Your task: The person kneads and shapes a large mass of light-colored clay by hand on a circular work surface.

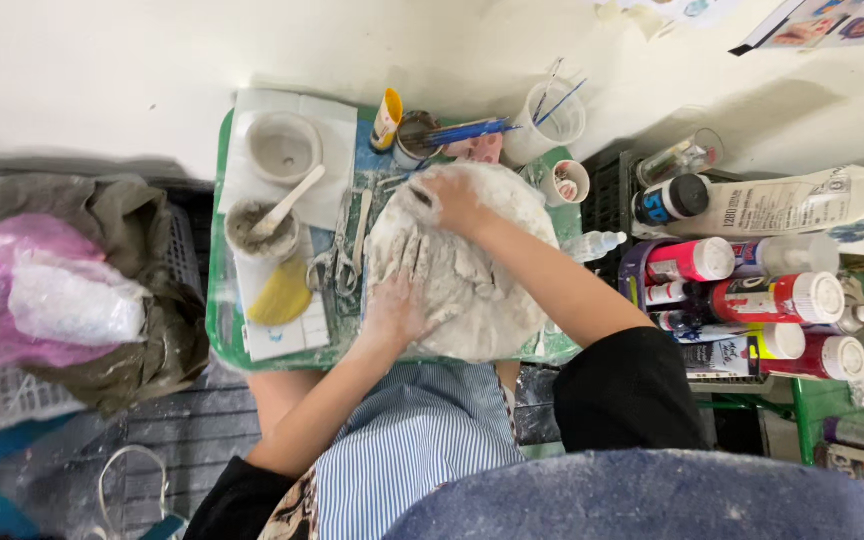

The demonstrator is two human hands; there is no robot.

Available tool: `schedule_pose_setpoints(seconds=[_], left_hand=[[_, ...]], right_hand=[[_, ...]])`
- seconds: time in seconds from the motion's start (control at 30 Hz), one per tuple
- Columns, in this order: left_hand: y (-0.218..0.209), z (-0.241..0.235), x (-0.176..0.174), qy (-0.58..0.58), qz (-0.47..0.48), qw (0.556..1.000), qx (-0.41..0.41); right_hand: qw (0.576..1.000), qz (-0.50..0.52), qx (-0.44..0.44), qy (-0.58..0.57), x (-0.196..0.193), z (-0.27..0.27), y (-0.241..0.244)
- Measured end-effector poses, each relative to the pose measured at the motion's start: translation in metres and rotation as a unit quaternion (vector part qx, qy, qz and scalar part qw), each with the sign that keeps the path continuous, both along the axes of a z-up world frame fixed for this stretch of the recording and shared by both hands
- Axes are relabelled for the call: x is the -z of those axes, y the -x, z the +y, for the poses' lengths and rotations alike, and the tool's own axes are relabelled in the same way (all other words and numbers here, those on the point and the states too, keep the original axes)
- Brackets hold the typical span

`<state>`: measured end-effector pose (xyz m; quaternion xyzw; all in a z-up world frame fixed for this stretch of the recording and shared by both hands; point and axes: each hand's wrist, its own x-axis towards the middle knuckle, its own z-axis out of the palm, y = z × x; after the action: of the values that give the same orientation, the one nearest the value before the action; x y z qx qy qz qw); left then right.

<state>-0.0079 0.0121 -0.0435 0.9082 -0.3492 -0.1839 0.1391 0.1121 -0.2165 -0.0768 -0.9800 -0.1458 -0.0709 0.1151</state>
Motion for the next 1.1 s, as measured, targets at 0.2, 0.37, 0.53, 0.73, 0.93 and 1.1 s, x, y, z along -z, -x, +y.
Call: schedule_pose_setpoints(seconds=[0.2, 0.37, 0.53, 0.73, 0.93, 1.1], left_hand=[[0.012, 0.006, -0.013, 0.051, -0.086, 0.995, -0.02], [0.009, 0.0, -0.027, -0.023, -0.065, 0.998, -0.005], [0.011, -0.001, -0.035, -0.038, -0.032, 0.999, -0.014], [0.017, -0.001, -0.031, -0.003, -0.046, 0.999, -0.021], [0.006, -0.004, -0.025, -0.027, -0.023, 0.999, -0.002], [0.012, -0.003, -0.023, -0.027, -0.057, 0.998, 0.021]], right_hand=[[0.993, 0.076, -0.027, -0.081, -0.096, 0.015, 0.016], [0.98, 0.147, 0.003, -0.137, -0.039, -0.05, 0.072], [0.977, 0.152, 0.115, -0.093, 0.041, -0.095, 0.188], [0.963, 0.114, 0.226, -0.098, 0.083, -0.055, 0.2], [0.96, 0.113, 0.245, -0.073, 0.085, -0.038, 0.159], [0.964, 0.021, 0.261, -0.041, 0.083, -0.038, 0.139]])
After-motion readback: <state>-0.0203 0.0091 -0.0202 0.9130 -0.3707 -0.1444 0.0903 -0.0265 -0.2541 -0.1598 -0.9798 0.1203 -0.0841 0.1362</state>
